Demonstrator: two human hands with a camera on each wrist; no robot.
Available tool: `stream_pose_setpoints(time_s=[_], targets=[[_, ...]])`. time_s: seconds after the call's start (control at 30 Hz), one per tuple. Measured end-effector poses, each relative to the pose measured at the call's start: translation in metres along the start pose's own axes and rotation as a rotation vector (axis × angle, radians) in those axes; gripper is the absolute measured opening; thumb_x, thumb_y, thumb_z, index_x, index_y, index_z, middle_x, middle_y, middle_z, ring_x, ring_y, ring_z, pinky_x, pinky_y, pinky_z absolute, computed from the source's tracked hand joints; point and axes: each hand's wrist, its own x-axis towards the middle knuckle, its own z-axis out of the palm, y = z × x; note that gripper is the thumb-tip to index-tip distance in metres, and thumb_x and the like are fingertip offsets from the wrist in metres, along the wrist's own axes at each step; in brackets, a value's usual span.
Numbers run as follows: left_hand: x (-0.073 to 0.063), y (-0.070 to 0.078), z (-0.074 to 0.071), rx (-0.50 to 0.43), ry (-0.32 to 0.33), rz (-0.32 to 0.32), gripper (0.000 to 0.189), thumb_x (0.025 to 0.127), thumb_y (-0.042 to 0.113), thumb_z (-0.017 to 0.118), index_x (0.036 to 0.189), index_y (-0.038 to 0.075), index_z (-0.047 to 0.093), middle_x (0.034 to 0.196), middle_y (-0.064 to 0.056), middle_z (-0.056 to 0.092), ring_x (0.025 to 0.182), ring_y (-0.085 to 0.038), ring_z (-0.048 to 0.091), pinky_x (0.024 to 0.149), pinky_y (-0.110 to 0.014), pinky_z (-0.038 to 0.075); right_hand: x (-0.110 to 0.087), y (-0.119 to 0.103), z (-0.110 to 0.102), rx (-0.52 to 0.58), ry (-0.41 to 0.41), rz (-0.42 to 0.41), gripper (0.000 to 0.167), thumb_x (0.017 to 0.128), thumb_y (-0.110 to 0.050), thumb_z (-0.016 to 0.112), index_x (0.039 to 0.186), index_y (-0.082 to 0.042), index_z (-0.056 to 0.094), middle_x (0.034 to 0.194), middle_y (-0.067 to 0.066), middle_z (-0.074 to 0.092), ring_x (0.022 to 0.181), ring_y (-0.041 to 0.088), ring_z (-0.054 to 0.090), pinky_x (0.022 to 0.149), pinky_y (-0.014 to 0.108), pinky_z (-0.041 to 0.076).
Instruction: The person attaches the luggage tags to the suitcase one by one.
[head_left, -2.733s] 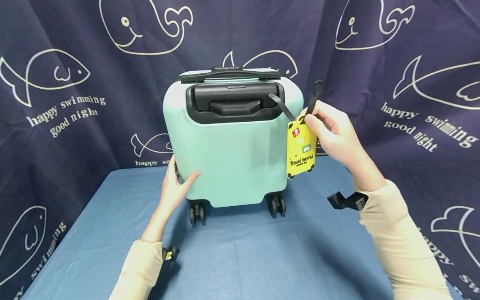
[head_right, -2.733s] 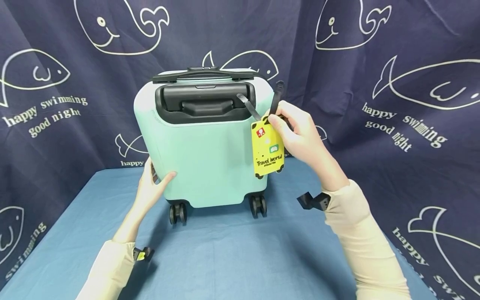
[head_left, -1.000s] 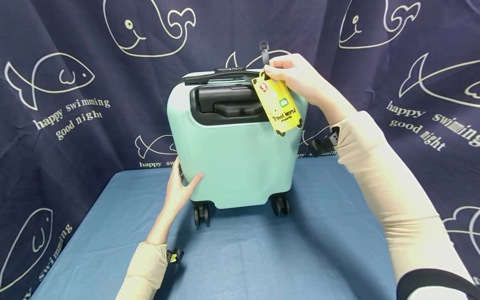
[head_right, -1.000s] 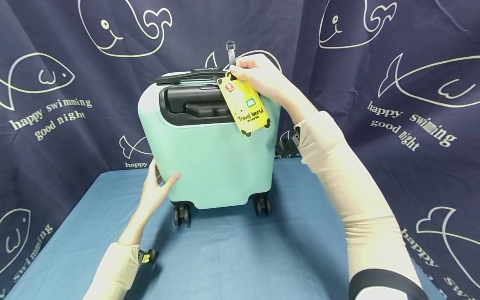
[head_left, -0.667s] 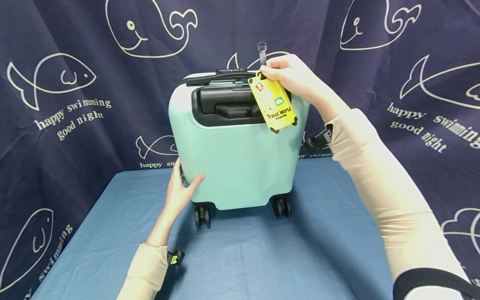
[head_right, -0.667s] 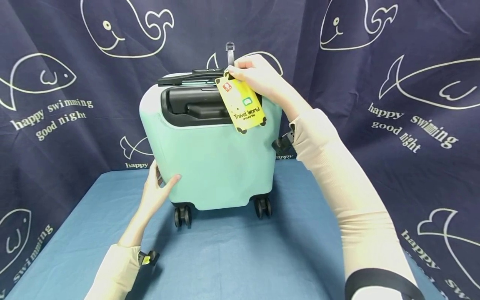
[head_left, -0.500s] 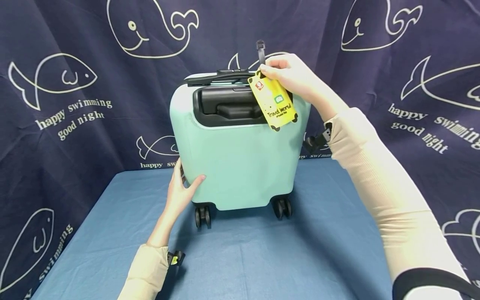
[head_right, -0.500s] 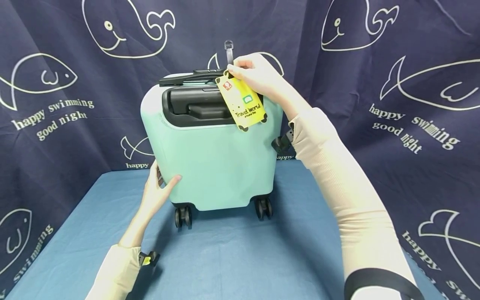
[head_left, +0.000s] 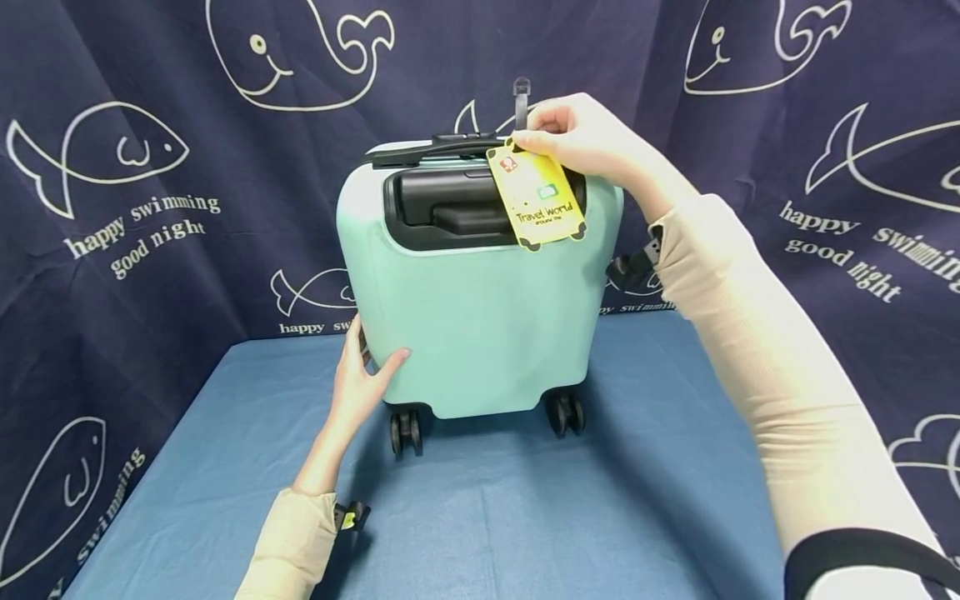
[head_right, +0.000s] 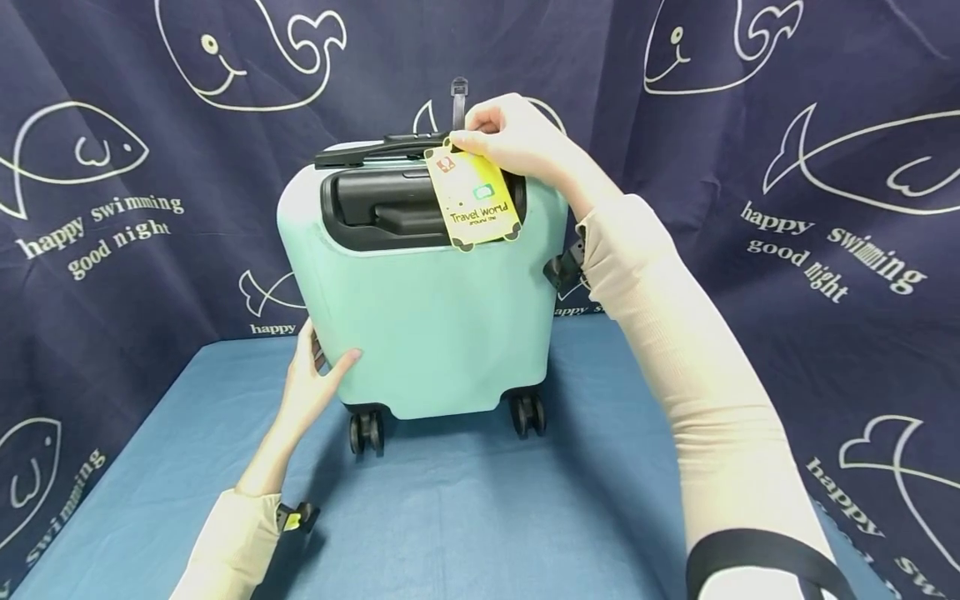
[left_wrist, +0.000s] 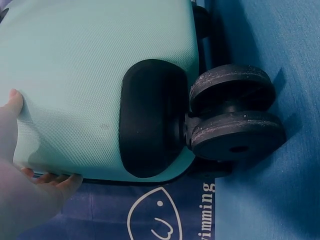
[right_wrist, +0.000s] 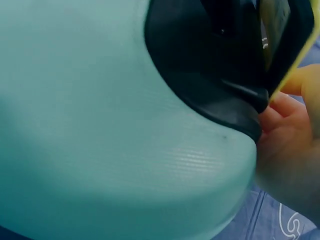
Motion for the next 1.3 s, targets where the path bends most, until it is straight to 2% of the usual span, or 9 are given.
stream_pose_setpoints(time_s=[0.2, 0.33, 0.53, 0.73, 0.9, 1.13, 1.3], targets=[[0.001, -0.001, 0.001, 0.004, 0.005, -0.008, 0.087, 0.083, 0.041, 0.068, 0.150, 0.027, 0.014, 0.151, -0.004, 0.028, 0.137, -0.025, 0.033, 0.108, -0.047, 0.032, 0.008, 0.000, 0.000, 0.072, -0.045, -0.025, 0.019, 0.091, -0.019, 0.059, 0.075, -0.012, 0.053, 0.060, -0.011, 0.051, 0.054, 0.004, 0.043, 0.053, 0.019, 0.033], [0.001, -0.001, 0.002, -0.001, -0.001, -0.007, 0.088, 0.083, 0.039, 0.069, 0.150, 0.026, 0.013, 0.152, -0.005, 0.027, 0.138, -0.026, 0.032, 0.108, -0.048, 0.032, 0.013, 0.002, 0.003, 0.121, -0.038, -0.017, 0.018, 0.091, -0.015, 0.059, 0.075, -0.013, 0.053, 0.063, -0.009, 0.051, 0.056, 0.006, 0.045, 0.053, 0.019, 0.035], [0.000, -0.002, 0.003, -0.002, -0.007, -0.012, 0.086, 0.084, 0.038, 0.068, 0.150, 0.026, 0.014, 0.152, -0.005, 0.027, 0.138, -0.025, 0.032, 0.109, -0.047, 0.032, 0.019, 0.005, 0.009, 0.156, -0.014, -0.025, 0.017, 0.092, -0.017, 0.059, 0.077, -0.012, 0.053, 0.070, -0.007, 0.052, 0.064, 0.009, 0.046, 0.059, 0.020, 0.034], [0.000, -0.003, 0.004, 0.001, -0.012, -0.014, 0.084, 0.085, 0.038, 0.067, 0.150, 0.026, 0.015, 0.151, -0.005, 0.027, 0.138, -0.025, 0.032, 0.109, -0.048, 0.031, 0.025, 0.007, 0.013, 0.095, 0.031, -0.025, 0.017, 0.091, -0.025, 0.061, 0.077, -0.017, 0.054, 0.072, -0.007, 0.049, 0.072, 0.010, 0.044, 0.068, 0.021, 0.031], [0.000, -0.002, 0.004, 0.008, -0.009, -0.023, 0.085, 0.084, 0.039, 0.068, 0.150, 0.027, 0.014, 0.151, -0.004, 0.028, 0.138, -0.025, 0.032, 0.109, -0.047, 0.032, 0.027, 0.009, 0.013, 0.047, 0.058, -0.002, 0.019, 0.089, -0.031, 0.061, 0.075, -0.021, 0.055, 0.069, -0.010, 0.049, 0.073, 0.010, 0.043, 0.069, 0.022, 0.029], [-0.001, 0.001, 0.000, 0.008, 0.012, -0.029, 0.088, 0.082, 0.040, 0.070, 0.150, 0.026, 0.015, 0.151, -0.005, 0.029, 0.137, -0.026, 0.033, 0.108, -0.048, 0.033, 0.028, 0.007, 0.018, 0.127, 0.068, -0.067, 0.018, 0.089, -0.024, 0.062, 0.074, -0.019, 0.054, 0.070, -0.006, 0.047, 0.070, 0.011, 0.043, 0.064, 0.022, 0.031], [0.000, 0.001, -0.004, -0.014, -0.005, -0.038, 0.086, 0.082, 0.039, 0.070, 0.149, 0.027, 0.017, 0.149, -0.005, 0.031, 0.136, -0.026, 0.034, 0.109, -0.046, 0.031, 0.028, 0.007, 0.019, 0.114, 0.067, -0.063, 0.021, 0.089, -0.024, 0.062, 0.071, -0.019, 0.053, 0.066, -0.008, 0.046, 0.065, 0.010, 0.042, 0.062, 0.022, 0.030]])
